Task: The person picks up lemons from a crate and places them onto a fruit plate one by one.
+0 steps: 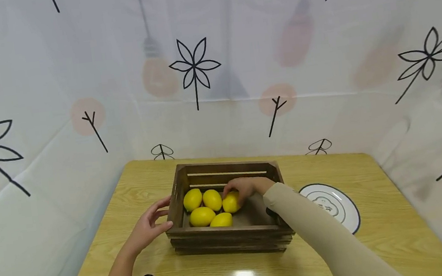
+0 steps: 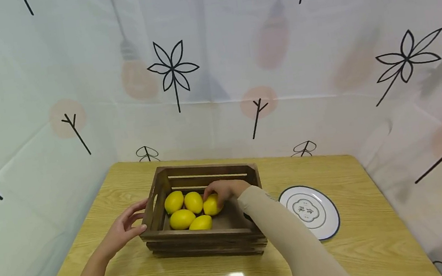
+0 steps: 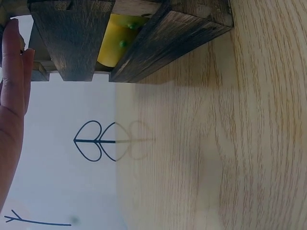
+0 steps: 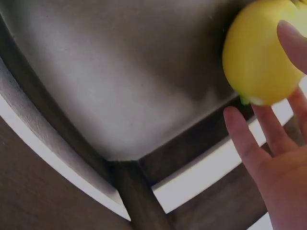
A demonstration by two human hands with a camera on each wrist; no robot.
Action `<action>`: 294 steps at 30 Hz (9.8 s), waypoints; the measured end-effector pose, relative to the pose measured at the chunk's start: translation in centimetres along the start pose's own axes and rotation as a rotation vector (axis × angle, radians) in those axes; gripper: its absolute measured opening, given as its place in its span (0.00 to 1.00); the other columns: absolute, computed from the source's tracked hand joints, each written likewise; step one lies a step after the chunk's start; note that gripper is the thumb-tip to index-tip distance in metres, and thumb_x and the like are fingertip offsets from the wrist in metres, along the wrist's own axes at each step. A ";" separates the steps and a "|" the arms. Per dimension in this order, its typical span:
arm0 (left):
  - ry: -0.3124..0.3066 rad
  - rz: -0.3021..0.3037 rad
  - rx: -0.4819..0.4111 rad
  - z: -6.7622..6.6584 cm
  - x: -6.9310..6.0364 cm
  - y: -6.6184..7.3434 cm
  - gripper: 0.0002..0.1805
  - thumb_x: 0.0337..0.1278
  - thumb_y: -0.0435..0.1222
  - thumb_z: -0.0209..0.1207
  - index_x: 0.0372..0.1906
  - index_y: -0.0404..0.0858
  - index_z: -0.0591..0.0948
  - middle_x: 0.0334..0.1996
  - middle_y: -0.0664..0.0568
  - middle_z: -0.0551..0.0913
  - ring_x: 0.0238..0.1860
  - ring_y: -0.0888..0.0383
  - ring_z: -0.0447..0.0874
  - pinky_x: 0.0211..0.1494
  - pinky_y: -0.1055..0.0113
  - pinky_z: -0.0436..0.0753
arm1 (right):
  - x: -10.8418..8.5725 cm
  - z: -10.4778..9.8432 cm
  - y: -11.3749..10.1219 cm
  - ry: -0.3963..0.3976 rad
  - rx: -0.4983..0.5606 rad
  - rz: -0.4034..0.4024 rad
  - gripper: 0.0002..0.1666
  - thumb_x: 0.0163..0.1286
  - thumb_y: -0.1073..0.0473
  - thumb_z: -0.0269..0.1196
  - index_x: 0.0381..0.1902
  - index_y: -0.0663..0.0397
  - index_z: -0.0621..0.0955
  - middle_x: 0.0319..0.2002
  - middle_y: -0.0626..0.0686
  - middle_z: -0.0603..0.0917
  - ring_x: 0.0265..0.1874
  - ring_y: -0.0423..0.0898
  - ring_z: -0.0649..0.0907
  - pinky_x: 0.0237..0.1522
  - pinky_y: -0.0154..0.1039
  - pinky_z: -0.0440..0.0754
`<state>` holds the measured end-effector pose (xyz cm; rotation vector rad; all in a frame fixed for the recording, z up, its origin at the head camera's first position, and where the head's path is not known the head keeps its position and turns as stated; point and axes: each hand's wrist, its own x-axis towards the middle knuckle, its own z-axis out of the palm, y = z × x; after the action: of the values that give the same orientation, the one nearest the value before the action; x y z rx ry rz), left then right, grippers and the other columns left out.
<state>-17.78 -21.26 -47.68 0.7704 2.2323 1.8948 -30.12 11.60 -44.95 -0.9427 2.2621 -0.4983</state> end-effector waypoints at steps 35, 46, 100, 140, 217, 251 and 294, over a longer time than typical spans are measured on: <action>0.002 -0.008 0.021 -0.2 0.1 0.4 0.33 0.60 0.27 0.56 0.69 0.34 0.59 0.64 0.35 0.60 0.56 0.60 0.70 0.46 0.63 0.80 | 0.1 -1.1 -2.3 0.145 0.173 -0.069 0.27 0.51 0.65 0.72 0.49 0.50 0.75 0.50 0.52 0.74 0.47 0.47 0.74 0.41 0.39 0.77; -0.001 -0.016 0.006 -0.1 0.1 0.3 0.33 0.59 0.27 0.57 0.69 0.34 0.59 0.64 0.35 0.60 0.57 0.52 0.69 0.47 0.63 0.80 | -0.3 -1.4 -3.3 0.206 0.342 -0.122 0.27 0.52 0.66 0.71 0.49 0.53 0.74 0.43 0.54 0.76 0.38 0.47 0.78 0.32 0.40 0.82; 0.011 -0.028 0.013 0.1 0.0 0.7 0.34 0.59 0.27 0.57 0.69 0.32 0.58 0.64 0.34 0.58 0.55 0.67 0.69 0.47 0.66 0.79 | -10.6 -3.9 -9.4 0.679 0.531 -0.205 0.30 0.54 0.68 0.68 0.54 0.61 0.71 0.49 0.60 0.73 0.42 0.54 0.75 0.43 0.44 0.78; 0.008 -0.018 0.026 0.0 0.1 0.3 0.33 0.59 0.28 0.57 0.69 0.34 0.59 0.64 0.35 0.59 0.56 0.57 0.69 0.47 0.63 0.79 | -14.9 -2.3 -3.2 0.814 0.506 -0.123 0.30 0.54 0.64 0.70 0.54 0.58 0.72 0.49 0.61 0.72 0.41 0.55 0.75 0.36 0.41 0.79; -0.011 -0.017 0.010 -0.4 0.4 0.5 0.33 0.60 0.27 0.56 0.69 0.34 0.59 0.65 0.35 0.59 0.57 0.60 0.69 0.48 0.64 0.79 | -21.0 1.6 7.2 0.969 0.476 0.184 0.34 0.60 0.60 0.67 0.60 0.63 0.66 0.53 0.67 0.67 0.39 0.54 0.72 0.31 0.38 0.82; 0.001 -0.012 0.006 -0.1 0.4 0.3 0.33 0.60 0.27 0.56 0.69 0.33 0.59 0.64 0.34 0.59 0.56 0.59 0.69 0.47 0.64 0.79 | -20.8 4.5 12.6 0.971 0.553 0.380 0.39 0.61 0.55 0.66 0.61 0.66 0.61 0.54 0.71 0.65 0.42 0.58 0.74 0.35 0.35 0.81; 0.011 -0.016 0.025 -0.1 0.4 0.1 0.33 0.61 0.28 0.56 0.69 0.34 0.59 0.64 0.35 0.60 0.56 0.59 0.69 0.48 0.65 0.79 | -18.8 7.3 15.3 0.828 0.570 0.477 0.42 0.61 0.57 0.66 0.64 0.70 0.58 0.55 0.75 0.61 0.45 0.62 0.74 0.37 0.43 0.81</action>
<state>-18.10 -21.16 -47.45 0.7455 2.2659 1.8717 -22.50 34.92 -51.10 0.1497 2.6562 -1.3905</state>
